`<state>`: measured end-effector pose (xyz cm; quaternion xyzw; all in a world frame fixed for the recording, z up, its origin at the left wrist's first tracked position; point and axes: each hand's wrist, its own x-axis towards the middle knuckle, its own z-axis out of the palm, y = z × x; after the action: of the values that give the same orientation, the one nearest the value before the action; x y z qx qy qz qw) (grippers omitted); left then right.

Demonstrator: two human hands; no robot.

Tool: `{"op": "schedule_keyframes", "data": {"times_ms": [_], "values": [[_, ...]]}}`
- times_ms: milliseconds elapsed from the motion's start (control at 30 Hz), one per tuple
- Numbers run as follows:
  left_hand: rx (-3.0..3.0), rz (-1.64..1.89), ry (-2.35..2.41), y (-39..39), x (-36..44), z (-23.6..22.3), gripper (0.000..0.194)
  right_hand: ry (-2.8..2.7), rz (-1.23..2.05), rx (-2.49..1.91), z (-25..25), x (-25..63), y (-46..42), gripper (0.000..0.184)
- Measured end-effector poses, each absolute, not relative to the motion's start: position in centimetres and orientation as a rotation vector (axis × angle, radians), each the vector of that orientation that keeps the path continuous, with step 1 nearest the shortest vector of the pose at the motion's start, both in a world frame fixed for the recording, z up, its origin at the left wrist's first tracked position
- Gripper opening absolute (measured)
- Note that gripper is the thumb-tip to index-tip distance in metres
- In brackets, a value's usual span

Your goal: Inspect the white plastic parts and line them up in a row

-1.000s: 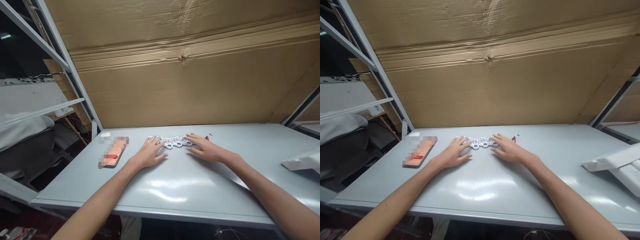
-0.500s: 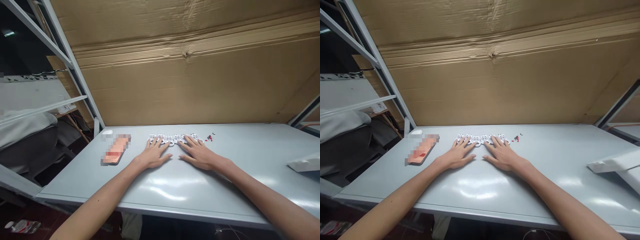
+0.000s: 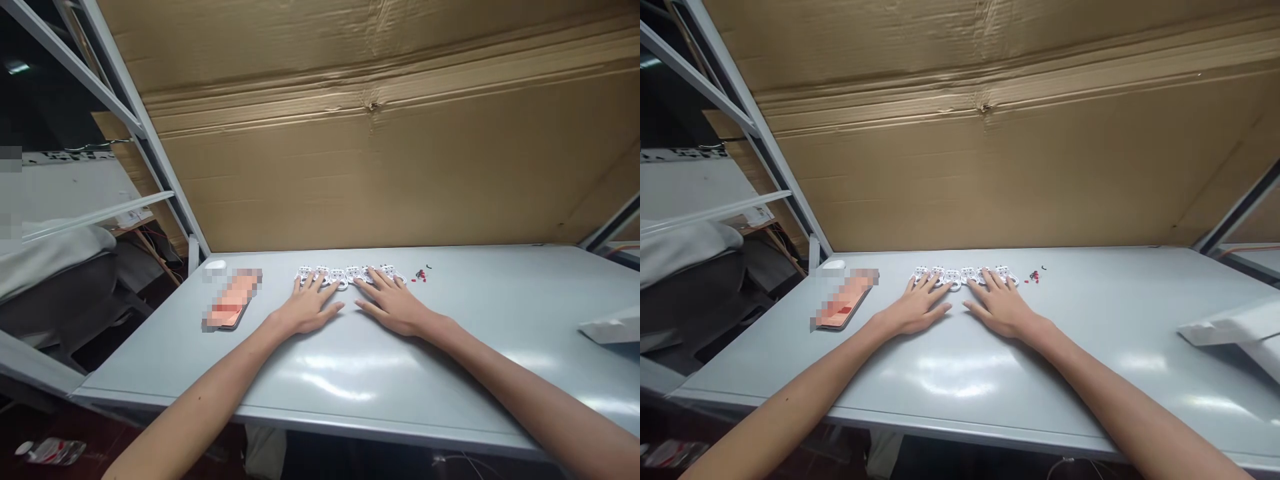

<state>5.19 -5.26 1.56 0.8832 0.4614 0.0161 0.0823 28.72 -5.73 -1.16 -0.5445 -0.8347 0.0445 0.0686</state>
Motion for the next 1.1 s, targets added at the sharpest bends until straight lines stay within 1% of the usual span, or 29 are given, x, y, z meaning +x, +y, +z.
{"op": "schedule_keyframes", "data": {"times_ms": [133,300,400,533,633,700,767,867,1100], "values": [[2.645,0.078,1.386,-5.0,5.1,1.0,0.064,-2.514,0.148,-1.65,-0.8,28.6,-5.8,0.072],[2.664,0.142,1.383,-4.7,5.0,0.5,0.063,-2.489,0.197,-1.633,-0.7,28.8,-5.8,0.073],[2.73,0.23,1.356,-4.8,5.0,0.5,0.06,-2.457,0.146,-1.547,-0.9,29.2,-5.8,0.069],[2.879,0.427,1.175,-5.4,5.2,0.7,0.047,-2.448,0.085,-1.298,-0.5,29.4,-6.3,0.056],[2.896,0.573,1.06,-5.8,5.5,1.0,0.036,-2.495,0.165,-1.136,0.2,29.4,-6.9,0.047],[2.89,0.579,1.002,-6.0,5.7,1.2,0.031,-2.526,0.225,-1.111,0.6,29.4,-7.3,0.045],[2.894,0.536,0.961,-6.2,5.8,1.3,0.026,-2.554,0.248,-1.143,0.8,29.4,-7.5,0.048],[2.906,0.465,0.947,-6.3,5.9,1.5,0.023,-2.616,0.258,-1.214,1.0,29.4,-7.8,0.056],[2.85,0.384,0.926,-6.3,5.9,1.5,0.025,-2.693,0.315,-1.269,1.1,29.4,-7.9,0.071]]}}
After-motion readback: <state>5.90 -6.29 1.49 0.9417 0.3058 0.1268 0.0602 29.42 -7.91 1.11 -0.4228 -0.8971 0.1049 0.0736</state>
